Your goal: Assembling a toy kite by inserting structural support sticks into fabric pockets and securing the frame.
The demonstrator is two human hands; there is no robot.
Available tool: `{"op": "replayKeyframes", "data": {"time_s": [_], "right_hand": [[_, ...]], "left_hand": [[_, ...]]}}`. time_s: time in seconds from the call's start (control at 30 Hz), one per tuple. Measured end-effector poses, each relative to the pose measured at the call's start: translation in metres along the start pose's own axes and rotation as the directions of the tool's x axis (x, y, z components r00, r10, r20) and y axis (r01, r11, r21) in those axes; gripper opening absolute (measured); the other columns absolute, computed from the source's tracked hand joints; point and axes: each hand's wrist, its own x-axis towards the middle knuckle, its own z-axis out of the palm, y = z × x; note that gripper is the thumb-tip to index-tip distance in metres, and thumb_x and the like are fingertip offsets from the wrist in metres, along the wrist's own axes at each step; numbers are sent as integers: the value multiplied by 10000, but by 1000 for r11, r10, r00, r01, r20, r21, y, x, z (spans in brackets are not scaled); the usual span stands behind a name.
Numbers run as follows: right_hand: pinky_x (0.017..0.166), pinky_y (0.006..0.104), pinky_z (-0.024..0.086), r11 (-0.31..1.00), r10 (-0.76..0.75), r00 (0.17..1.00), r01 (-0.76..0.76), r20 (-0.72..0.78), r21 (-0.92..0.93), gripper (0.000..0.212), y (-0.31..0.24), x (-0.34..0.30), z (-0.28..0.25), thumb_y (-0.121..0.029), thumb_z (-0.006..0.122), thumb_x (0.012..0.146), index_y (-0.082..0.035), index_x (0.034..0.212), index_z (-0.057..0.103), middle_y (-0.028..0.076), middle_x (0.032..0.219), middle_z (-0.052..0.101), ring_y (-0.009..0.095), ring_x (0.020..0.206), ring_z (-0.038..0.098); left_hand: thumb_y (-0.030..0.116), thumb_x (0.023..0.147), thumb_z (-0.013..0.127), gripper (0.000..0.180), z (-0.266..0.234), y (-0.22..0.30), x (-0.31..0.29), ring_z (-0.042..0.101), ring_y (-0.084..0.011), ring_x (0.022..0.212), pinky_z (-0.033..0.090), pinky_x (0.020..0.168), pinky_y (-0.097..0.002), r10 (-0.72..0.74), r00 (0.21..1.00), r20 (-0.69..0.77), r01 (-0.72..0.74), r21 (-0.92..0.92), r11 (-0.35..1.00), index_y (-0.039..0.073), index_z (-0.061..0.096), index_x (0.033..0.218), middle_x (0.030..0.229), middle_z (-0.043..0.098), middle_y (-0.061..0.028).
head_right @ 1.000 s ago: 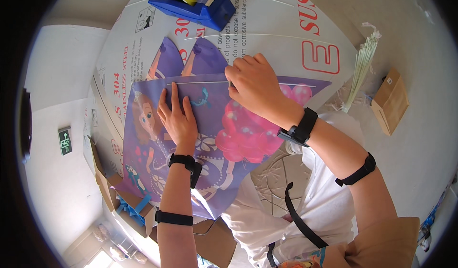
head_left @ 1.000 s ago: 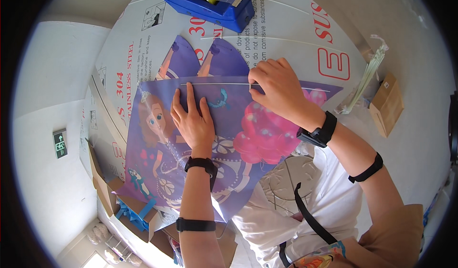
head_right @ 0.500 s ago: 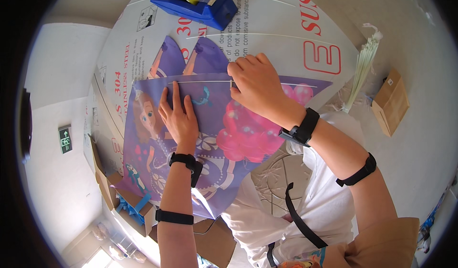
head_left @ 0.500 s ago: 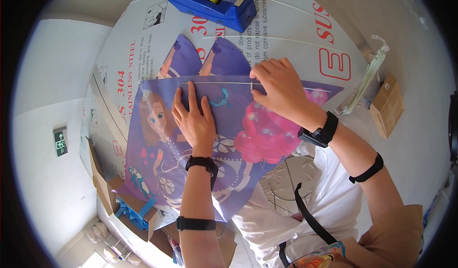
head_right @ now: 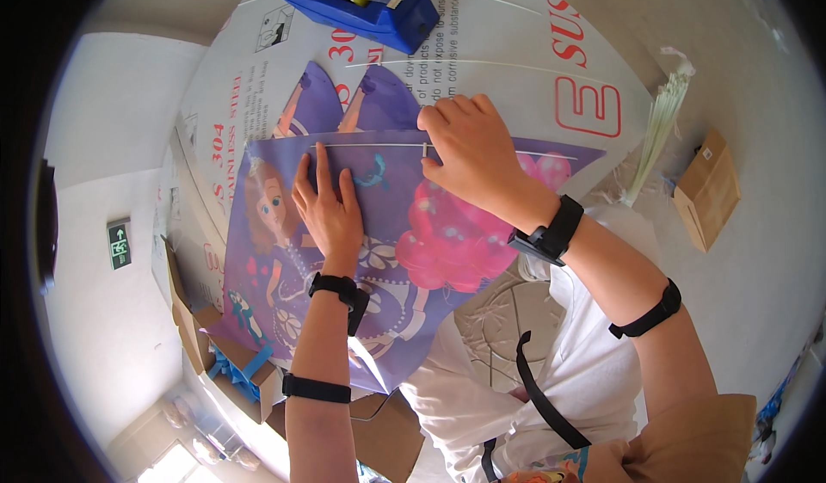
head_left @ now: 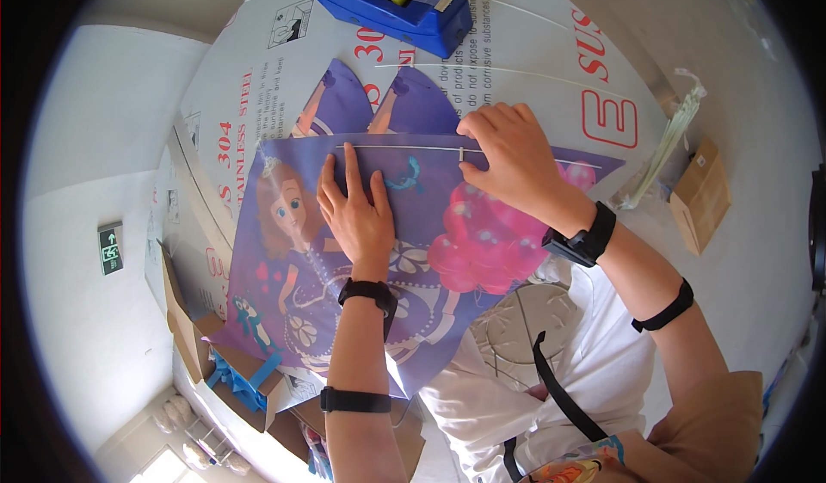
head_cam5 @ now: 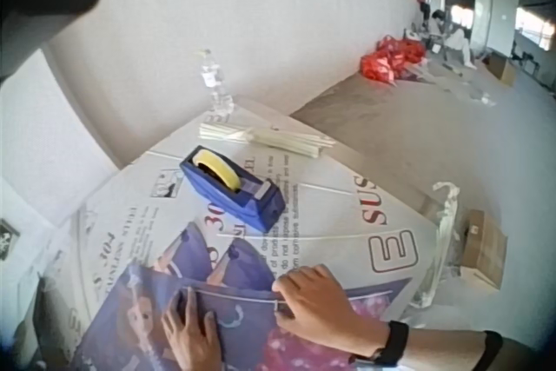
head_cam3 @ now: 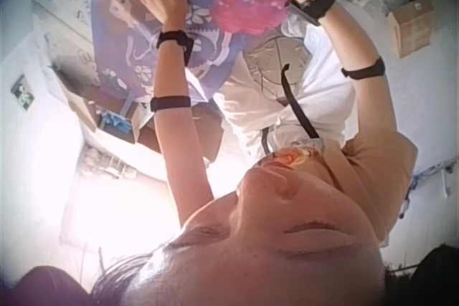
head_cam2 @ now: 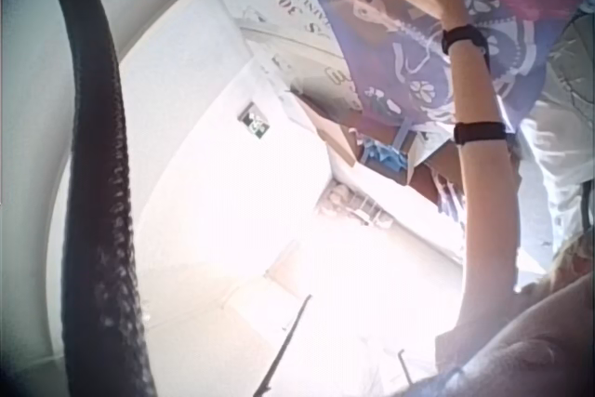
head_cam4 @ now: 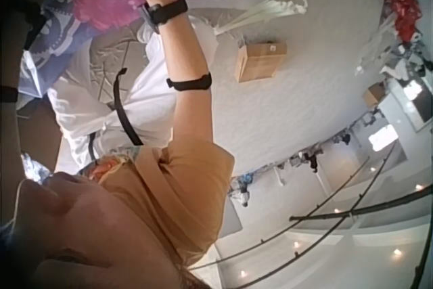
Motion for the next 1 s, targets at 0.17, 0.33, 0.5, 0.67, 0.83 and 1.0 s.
{"op": "replayKeyframes", "data": {"time_s": [0.17, 0.33, 0.5, 0.67, 0.83, 1.0], "right_hand": [[817, 353, 380, 997, -18, 996, 24, -82, 76, 352, -5, 4, -6, -119, 746, 676, -77, 968, 556, 47, 887, 585, 227, 883, 556], [821, 360, 381, 993, -15, 985, 35, -172, 114, 344, -4, 6, -6, -102, 736, 706, -76, 1001, 560, 53, 930, 600, 229, 898, 560], [850, 369, 388, 988, 14, 976, 20, -217, 155, 331, -1, 11, -25, -127, 727, 733, -90, 1021, 568, 58, 970, 613, 246, 946, 568], [852, 418, 449, 964, 96, 910, 16, -402, 266, 238, 13, 71, -43, -209, 696, 830, -54, 999, 633, 125, 1078, 631, 315, 1043, 580], [808, 392, 483, 940, 284, 954, -257, -95, 226, 258, 48, 155, -50, -273, 683, 844, -17, 871, 696, 149, 915, 690, 304, 896, 643], [709, 365, 505, 771, 346, 913, -408, 216, 488, 273, 66, 175, -35, -211, 688, 818, 46, 728, 699, 156, 707, 690, 261, 644, 659]], "left_hand": [[320, 939, 569, 618, -4, -4, 1, 386, -356, 1281, 336, 1070, -474, 24, 1000, 11, -23, -75, 997, 89, 346, 1467, 1401, 401, -174], [333, 939, 575, 722, -27, -3, 0, 323, -395, 1343, 290, 1102, -466, -59, 985, 160, 113, -354, 928, -5, 239, 1481, 1453, 334, -250], [276, 919, 632, 731, -101, 29, -27, 321, -381, 1376, 291, 1108, -429, 16, 889, 457, 201, -423, 884, -18, 254, 1471, 1463, 342, -271], [107, 911, 634, 630, -219, 124, -134, 453, -281, 1306, 355, 1072, -401, 228, 695, 682, 450, -660, 601, -11, 327, 1448, 1394, 471, -190], [45, 959, 537, 451, -192, 199, -193, 532, -271, 1210, 407, 1026, -368, 330, 616, 716, 786, -529, -320, -21, 393, 1381, 1306, 525, -173], [29, 952, 501, 343, -178, 197, -146, 602, -236, 1064, 441, 974, -350, 106, 741, 663, 628, -629, -458, -37, 473, 1288, 1145, 615, -149]]}}
